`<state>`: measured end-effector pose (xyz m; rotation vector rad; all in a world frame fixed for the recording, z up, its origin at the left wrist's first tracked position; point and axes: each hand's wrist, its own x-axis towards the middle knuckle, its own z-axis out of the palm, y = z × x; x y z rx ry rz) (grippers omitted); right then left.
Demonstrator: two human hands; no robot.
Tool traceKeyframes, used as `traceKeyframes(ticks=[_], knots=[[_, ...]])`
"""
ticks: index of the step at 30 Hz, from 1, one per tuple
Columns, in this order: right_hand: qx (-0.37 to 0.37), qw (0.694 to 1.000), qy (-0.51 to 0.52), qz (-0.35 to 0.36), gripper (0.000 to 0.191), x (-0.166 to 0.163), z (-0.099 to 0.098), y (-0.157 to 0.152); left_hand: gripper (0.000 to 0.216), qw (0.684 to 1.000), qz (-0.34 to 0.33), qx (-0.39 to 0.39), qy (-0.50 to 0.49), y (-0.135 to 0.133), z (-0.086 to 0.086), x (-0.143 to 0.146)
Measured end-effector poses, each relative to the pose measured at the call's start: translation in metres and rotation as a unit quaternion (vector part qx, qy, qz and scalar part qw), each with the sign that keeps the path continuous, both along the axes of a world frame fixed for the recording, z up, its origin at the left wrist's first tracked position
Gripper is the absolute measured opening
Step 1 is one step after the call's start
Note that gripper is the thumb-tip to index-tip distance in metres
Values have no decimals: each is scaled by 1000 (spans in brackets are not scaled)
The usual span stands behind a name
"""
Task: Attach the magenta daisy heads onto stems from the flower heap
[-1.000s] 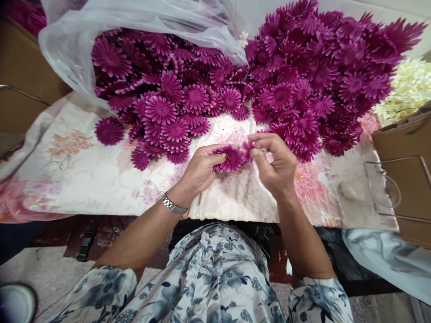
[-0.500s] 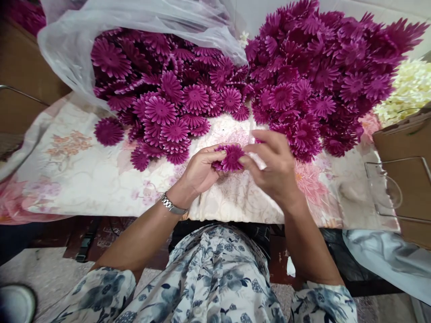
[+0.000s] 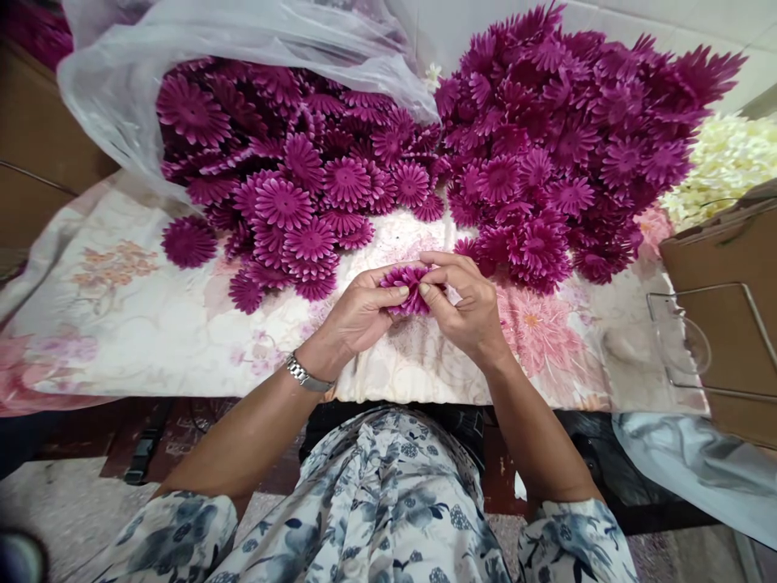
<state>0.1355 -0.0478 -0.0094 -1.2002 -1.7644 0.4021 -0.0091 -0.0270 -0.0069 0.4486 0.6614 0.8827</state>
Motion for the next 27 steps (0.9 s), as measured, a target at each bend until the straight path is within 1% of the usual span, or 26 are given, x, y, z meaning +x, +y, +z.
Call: traceKeyframes(ticks=[2, 3, 4, 5, 6, 7, 8, 9, 10, 11, 12, 13, 14, 16, 17, 18, 19, 20, 22, 24, 27], knots=[[-9, 997, 72, -1, 2, -1, -3, 1, 25, 1000, 7, 15, 13, 0, -1, 0], [-1, 994, 108, -8, 3, 1, -4, 3, 27, 999, 12, 19, 24, 0, -1, 1], [16, 990, 139, -21, 3, 6, -4, 5, 28, 999, 17, 20, 34, 1, -2, 1], [47, 985, 162, -47, 3, 14, -2, 7, 29, 999, 22, 17, 43, 1, -2, 1], [88, 979, 165, -86, 3, 25, 2, 10, 29, 998, 25, 12, 51, 1, -3, 1], [123, 975, 135, -129, 4, 39, 6, 12, 28, 998, 29, 5, 56, 2, -4, 1], [164, 964, 91, -190, 6, 55, 12, 15, 27, 998, 31, 0, 57, 2, -4, 0], [173, 955, -12, -239, 7, 70, 17, 17, 25, 998, 31, -3, 56, 2, -5, 0], [153, 942, -127, -270, 8, 84, 23, 18, 24, 998, 28, -4, 54, 3, -6, -1], [153, 919, -202, -302, 9, 93, 28, 19, 24, 998, 23, -6, 54, 3, -6, -2], [150, 901, -259, -313, 12, 97, 31, 18, 24, 998, 18, -6, 52, 3, -7, -2], [156, 892, -287, -311, 15, 94, 33, 17, 25, 999, 14, -5, 50, 3, -7, -3], [169, 896, -290, -291, 18, 86, 33, 14, 26, 999, 12, -4, 48, 3, -7, -4], [182, 925, -270, -195, 17, 57, 29, 9, 27, 999, 15, -5, 37, 3, -7, -4], [170, 943, -260, -116, 14, 40, 25, 7, 27, 999, 19, -5, 27, 3, -6, -4], [154, 951, -261, -60, 12, 24, 21, 5, 25, 1000, 23, -4, 16, 3, -6, -3], [141, 954, -263, -29, 8, 10, 16, 5, 23, 1000, 28, -3, 7, 3, -5, -3], [132, 957, -260, -9, 5, 0, 11, 5, 21, 999, 32, -3, -2, 4, -5, -2], [128, 964, -233, -5, 5, -9, 3, 6, 19, 999, 36, -5, -12, 4, -4, -2], [124, 975, -185, -6, 6, -8, -1, 8, 22, 999, 35, -12, -12, 4, -4, -2], [80, 990, -119, 1, 4, -2, 0, 8, 28, 999, 36, -12, -16, 3, -3, -2]])
